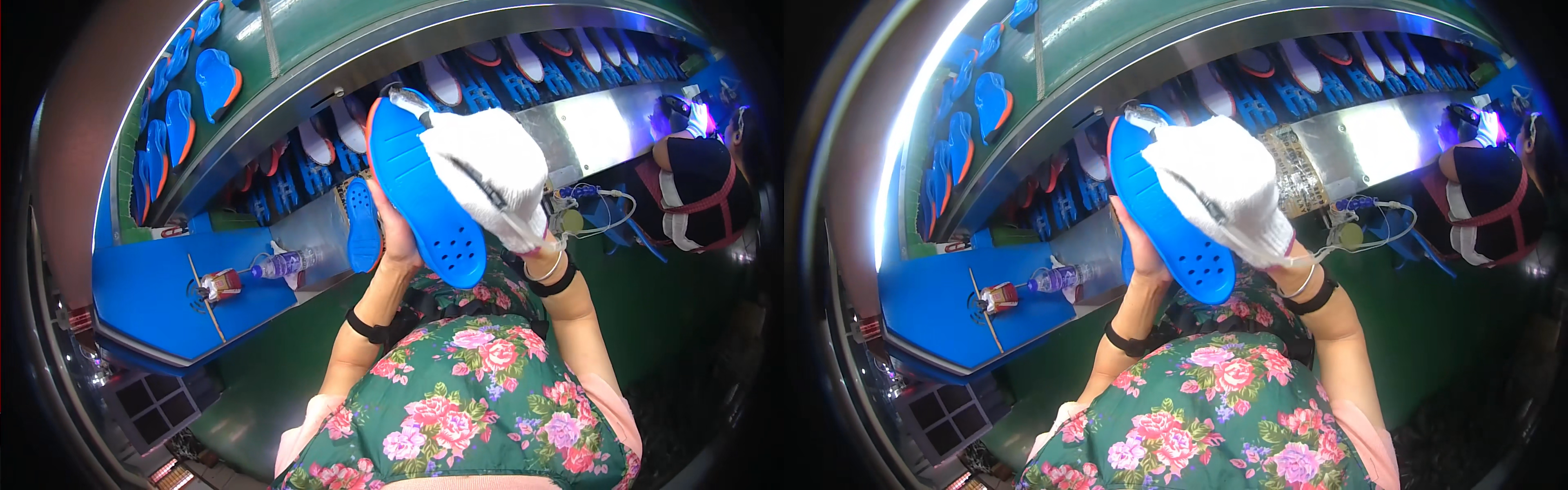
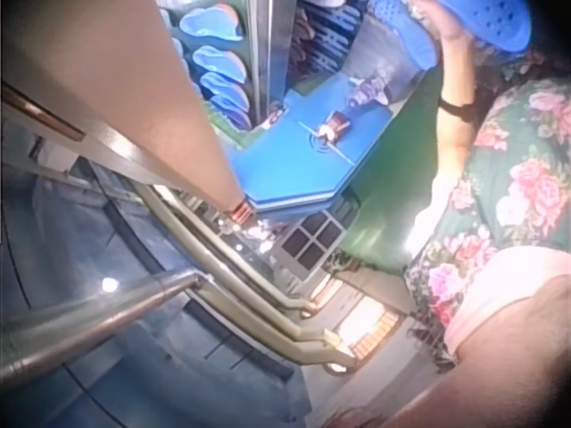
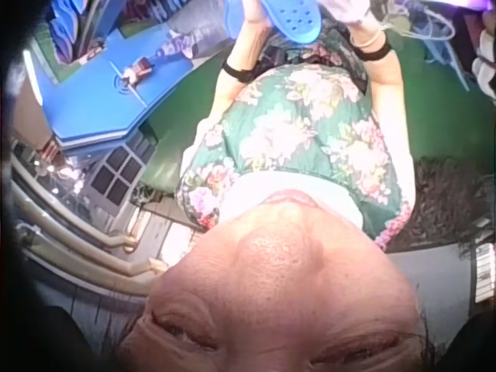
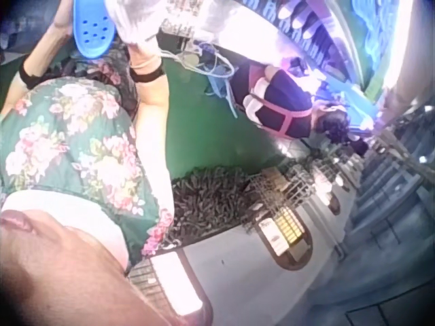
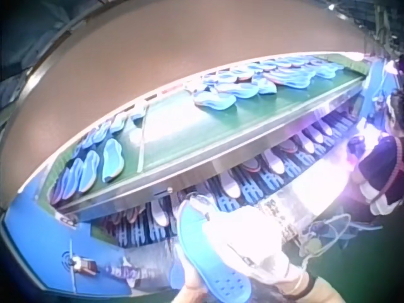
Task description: The person picks up a blue shoe sole from a conveyor belt, applies a liquid to its surface using a brush, and places it back onto the belt, repeating the process for several soles.
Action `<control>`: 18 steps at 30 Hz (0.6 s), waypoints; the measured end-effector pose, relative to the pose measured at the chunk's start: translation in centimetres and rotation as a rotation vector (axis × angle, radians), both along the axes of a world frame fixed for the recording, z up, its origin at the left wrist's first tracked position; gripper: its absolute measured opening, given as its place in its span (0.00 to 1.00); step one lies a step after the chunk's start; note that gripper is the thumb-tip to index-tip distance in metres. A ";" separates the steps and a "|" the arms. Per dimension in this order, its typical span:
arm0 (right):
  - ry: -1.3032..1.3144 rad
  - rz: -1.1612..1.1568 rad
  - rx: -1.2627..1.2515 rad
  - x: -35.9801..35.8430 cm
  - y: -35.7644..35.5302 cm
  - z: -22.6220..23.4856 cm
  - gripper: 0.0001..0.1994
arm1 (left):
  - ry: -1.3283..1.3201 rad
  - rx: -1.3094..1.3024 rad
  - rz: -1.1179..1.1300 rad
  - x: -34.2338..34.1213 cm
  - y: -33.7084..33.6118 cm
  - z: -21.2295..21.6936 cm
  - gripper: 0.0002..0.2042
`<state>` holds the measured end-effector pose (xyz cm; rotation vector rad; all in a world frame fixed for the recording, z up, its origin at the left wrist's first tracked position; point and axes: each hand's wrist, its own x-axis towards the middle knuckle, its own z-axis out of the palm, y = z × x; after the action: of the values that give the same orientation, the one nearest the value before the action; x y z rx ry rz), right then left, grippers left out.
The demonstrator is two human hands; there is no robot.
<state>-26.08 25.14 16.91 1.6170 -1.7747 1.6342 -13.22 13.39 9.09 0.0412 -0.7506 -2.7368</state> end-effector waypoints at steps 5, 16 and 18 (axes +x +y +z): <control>0.100 0.099 0.039 3.3 -0.4 -0.7 0.18 | -0.387 -0.259 0.141 1.3 -0.2 -0.4 0.47; 0.009 0.189 -0.088 3.1 -0.2 -2.1 0.15 | -0.426 -0.330 0.147 2.0 -1.9 -0.7 0.53; -0.165 0.162 -0.106 2.0 0.0 -1.4 0.11 | -0.363 -0.283 0.169 1.2 -2.3 0.3 0.52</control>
<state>-24.07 25.16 15.47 1.6587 -1.6343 1.9511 -12.02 11.14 9.35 0.5245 -1.1667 -2.4645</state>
